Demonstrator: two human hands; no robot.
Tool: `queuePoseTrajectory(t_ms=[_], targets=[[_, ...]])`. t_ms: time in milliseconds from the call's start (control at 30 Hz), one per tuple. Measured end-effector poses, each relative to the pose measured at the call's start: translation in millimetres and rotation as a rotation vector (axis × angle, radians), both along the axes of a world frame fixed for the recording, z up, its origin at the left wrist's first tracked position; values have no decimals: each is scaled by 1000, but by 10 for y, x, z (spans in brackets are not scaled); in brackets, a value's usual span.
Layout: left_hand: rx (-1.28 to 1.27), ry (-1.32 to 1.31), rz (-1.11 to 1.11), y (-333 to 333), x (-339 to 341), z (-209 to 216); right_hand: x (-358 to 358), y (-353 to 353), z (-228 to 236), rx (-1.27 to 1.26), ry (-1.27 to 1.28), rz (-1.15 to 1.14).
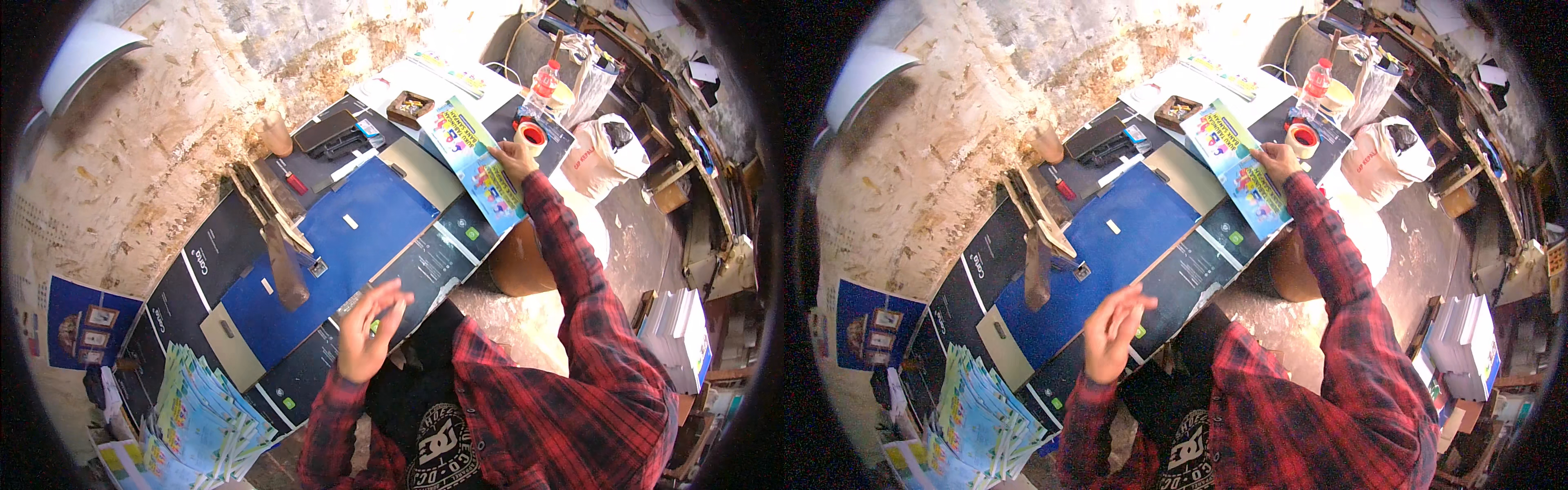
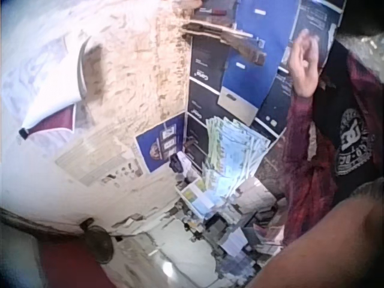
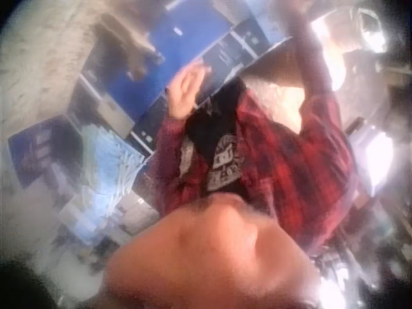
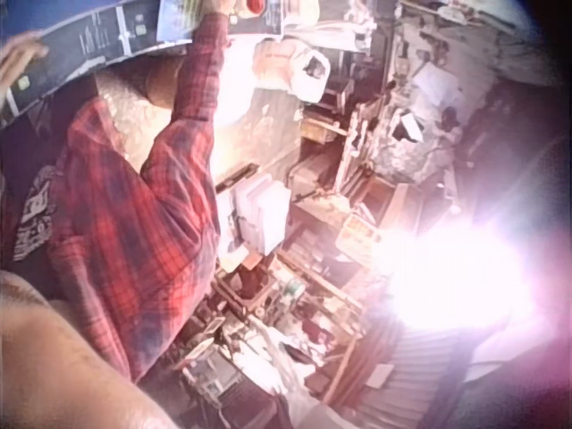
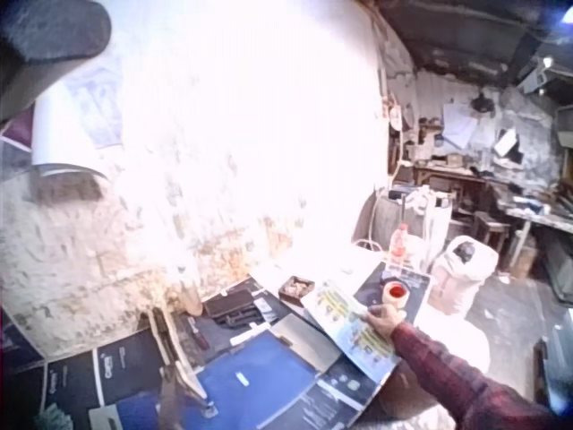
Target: The person aligns a stack of printed paper sheets on a manual paper cutter and uses the guillotine blade to trim the edges. They repeatedly adjust the stack, lower the cutting arm to slice the paper, and move the cut sheets aside to continue processing the batch.
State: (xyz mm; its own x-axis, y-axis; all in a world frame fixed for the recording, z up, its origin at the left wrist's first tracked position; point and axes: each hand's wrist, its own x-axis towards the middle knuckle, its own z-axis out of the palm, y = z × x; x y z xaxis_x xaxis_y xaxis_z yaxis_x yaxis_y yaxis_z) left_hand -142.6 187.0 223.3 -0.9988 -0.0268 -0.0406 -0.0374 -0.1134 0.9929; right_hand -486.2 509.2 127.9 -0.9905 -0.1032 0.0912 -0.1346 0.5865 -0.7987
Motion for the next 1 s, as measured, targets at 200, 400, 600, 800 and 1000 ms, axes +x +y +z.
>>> queuePoseTrajectory(t_ms=[200,400,600,800,1000], targets=[[-464,448,419,-83,-351,-164,1318,-490,1221,-47,-395,582],[-530,292,118,-283,444,-511,1519,-1016,1156,-25,-715,1133],[236,-450,502,-131,545,-998,982,-2287,669,652,-182,1385],[508,-225,669,-685,214,-1124,974,-3090,364,548,513,993],[220,-247,560,-1457,183,-1497,1526,-2609,17,380,526,636]])
